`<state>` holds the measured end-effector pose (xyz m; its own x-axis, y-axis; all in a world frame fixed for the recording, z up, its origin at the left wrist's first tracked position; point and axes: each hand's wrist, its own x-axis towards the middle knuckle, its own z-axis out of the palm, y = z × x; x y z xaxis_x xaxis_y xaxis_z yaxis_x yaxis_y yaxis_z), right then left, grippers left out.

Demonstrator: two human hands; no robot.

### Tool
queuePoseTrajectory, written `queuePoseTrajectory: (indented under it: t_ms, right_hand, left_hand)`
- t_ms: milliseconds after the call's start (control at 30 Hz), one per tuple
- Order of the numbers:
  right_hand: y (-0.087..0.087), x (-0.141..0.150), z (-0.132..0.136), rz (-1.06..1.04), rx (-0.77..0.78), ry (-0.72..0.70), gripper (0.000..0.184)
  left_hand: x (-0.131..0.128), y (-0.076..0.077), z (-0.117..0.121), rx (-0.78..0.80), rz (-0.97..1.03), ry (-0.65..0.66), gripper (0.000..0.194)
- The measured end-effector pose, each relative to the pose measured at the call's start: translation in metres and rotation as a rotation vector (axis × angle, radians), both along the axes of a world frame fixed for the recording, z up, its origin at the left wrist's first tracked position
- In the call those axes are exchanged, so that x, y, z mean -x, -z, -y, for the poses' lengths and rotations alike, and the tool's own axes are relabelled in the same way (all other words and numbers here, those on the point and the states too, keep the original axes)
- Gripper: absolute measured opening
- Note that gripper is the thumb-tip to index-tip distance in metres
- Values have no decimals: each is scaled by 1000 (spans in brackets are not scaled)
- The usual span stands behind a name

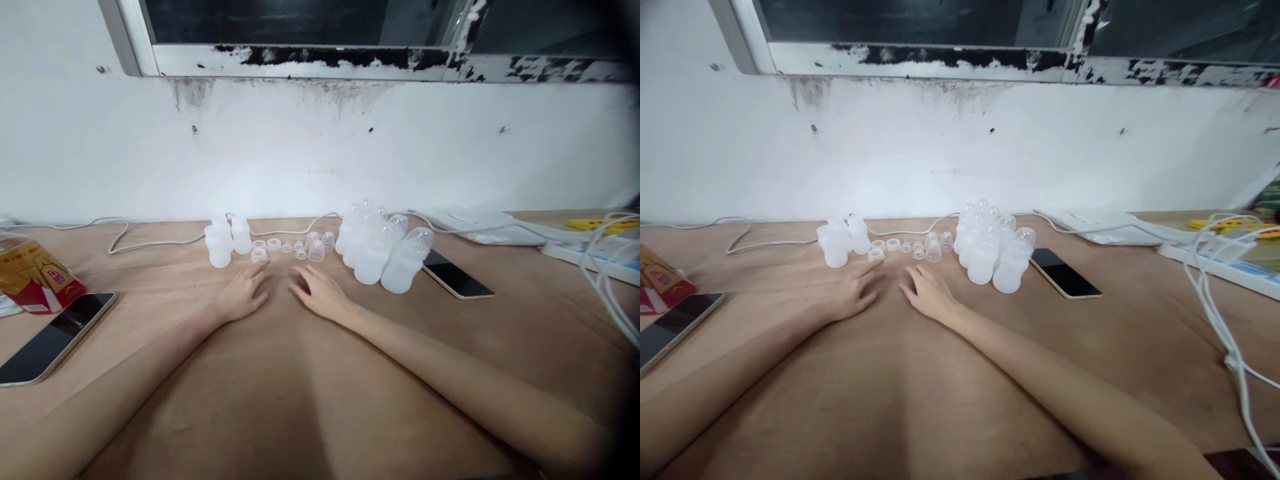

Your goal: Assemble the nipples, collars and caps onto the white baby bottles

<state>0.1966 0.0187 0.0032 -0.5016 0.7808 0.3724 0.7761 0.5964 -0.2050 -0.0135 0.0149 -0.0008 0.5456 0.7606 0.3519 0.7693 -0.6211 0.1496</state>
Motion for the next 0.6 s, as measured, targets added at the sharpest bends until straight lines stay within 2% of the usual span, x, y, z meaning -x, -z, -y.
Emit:
queuePoseTrajectory:
  t_ms: [67, 133, 233, 333, 400, 500, 600]
  right_hand:
    - [-4, 3, -19, -52, -4, 175, 47]
    - [-8, 7, -40, -45, 10, 324, 47]
    - [-12, 11, -65, -16, -7, 400, 34]
    - [-13, 14, -75, -14, -22, 368, 27]
    - [-14, 14, -72, -19, -32, 350, 25]
    - [-15, 10, -52, -25, -35, 277, 21]
    - [-13, 2, -26, -29, 1, 112, 17]
  left_hand:
    - [0, 2, -16, -118, 30, -94, 44]
    - [0, 3, -29, -141, 15, -167, 45]
    - [-1, 0, -38, -120, 0, -183, 38]
    - [-3, -5, -29, -137, 11, -93, 30]
    - [-5, -7, -17, -134, 14, -15, 27]
    - [-11, -7, 3, -105, 25, 79, 26]
    - [-16, -6, 13, -69, 74, 131, 30]
